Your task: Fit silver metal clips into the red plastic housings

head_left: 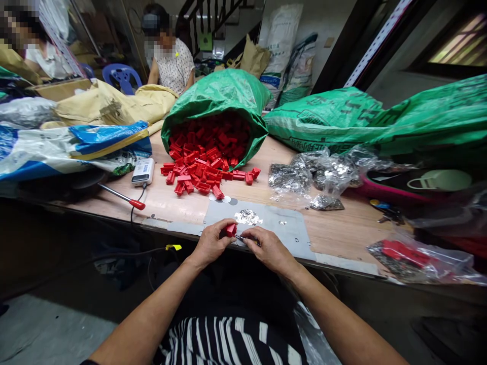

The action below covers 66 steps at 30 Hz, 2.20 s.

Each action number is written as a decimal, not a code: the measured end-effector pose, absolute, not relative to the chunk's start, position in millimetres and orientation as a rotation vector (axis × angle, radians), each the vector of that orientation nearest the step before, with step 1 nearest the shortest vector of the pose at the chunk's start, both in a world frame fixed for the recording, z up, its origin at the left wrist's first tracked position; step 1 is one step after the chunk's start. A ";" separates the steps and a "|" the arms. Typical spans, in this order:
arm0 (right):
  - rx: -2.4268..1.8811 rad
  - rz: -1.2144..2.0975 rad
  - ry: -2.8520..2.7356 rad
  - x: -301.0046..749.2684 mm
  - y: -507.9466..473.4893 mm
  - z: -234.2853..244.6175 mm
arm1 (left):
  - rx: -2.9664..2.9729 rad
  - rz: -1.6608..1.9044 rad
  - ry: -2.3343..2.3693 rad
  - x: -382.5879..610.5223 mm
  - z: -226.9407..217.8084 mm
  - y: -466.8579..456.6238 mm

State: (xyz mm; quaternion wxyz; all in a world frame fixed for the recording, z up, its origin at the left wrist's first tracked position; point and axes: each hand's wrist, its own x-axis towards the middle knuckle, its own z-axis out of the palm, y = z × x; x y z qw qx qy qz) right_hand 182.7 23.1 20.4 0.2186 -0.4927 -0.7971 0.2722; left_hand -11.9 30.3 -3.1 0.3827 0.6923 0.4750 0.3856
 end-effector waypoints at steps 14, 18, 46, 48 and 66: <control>-1.447 0.660 -2.218 177.6 19.2 17.0 | 1.791 0.969 1.224 -11.6 -3.5 32.2; -1.528 0.575 -2.223 165.7 13.3 18.3 | 1.815 0.963 1.246 -11.4 -5.4 33.2; -1.406 0.790 -2.211 170.6 25.9 19.5 | 1.795 0.933 1.138 -16.9 -0.8 28.5; -1.404 0.781 -2.218 169.5 25.9 19.9 | 1.800 0.938 1.144 -16.5 -2.4 28.6; -1.257 0.760 -2.160 177.1 7.8 23.7 | 1.543 1.155 1.151 -13.3 1.4 11.6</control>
